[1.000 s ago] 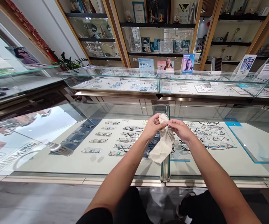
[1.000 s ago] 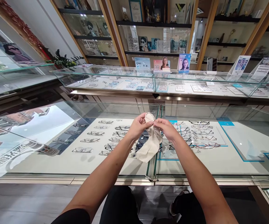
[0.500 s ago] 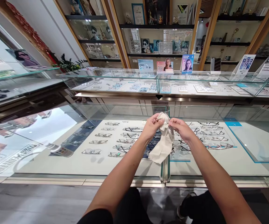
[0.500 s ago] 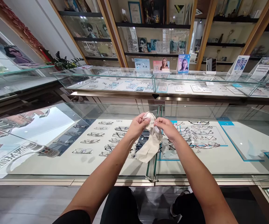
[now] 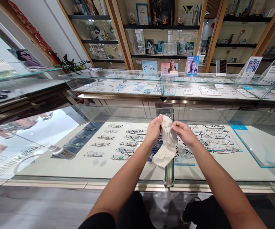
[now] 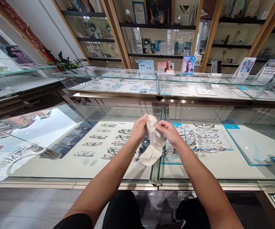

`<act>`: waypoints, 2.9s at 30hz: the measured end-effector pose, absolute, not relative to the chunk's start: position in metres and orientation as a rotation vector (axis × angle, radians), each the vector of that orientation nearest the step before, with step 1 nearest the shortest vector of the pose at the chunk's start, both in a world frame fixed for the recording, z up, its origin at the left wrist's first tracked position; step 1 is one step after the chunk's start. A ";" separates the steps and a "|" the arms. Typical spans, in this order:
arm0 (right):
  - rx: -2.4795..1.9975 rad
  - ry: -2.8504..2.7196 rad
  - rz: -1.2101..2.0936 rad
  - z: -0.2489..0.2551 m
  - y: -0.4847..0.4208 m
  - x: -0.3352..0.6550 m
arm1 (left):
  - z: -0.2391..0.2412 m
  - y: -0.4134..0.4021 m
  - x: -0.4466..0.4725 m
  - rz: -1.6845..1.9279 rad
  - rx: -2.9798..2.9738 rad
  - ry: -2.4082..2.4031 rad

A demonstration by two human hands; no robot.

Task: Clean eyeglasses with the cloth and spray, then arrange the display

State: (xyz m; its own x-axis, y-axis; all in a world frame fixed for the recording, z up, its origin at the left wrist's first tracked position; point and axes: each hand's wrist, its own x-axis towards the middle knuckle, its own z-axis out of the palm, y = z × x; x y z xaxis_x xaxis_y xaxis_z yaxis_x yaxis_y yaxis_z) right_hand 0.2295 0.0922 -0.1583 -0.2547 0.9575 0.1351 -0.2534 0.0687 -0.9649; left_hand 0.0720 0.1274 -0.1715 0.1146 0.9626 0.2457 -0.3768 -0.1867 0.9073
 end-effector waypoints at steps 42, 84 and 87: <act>-0.603 -0.740 1.363 -0.158 0.120 0.260 | -0.081 0.106 -0.023 1.753 1.346 0.984; -0.795 -1.571 1.615 -0.077 -0.036 0.255 | -0.124 -0.030 0.030 1.929 2.433 0.974; -0.818 -1.642 1.547 -0.070 -0.050 0.256 | -0.127 -0.041 0.038 1.957 2.420 0.934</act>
State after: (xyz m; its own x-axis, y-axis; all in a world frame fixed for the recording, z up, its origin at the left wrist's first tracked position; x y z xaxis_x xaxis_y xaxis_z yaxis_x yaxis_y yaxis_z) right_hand 0.2559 -0.0495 -0.0700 -0.5352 0.8409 0.0805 -0.0305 0.0760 -0.9966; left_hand 0.0375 -0.0409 -0.1265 0.1122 0.3620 0.9254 0.4917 -0.8295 0.2649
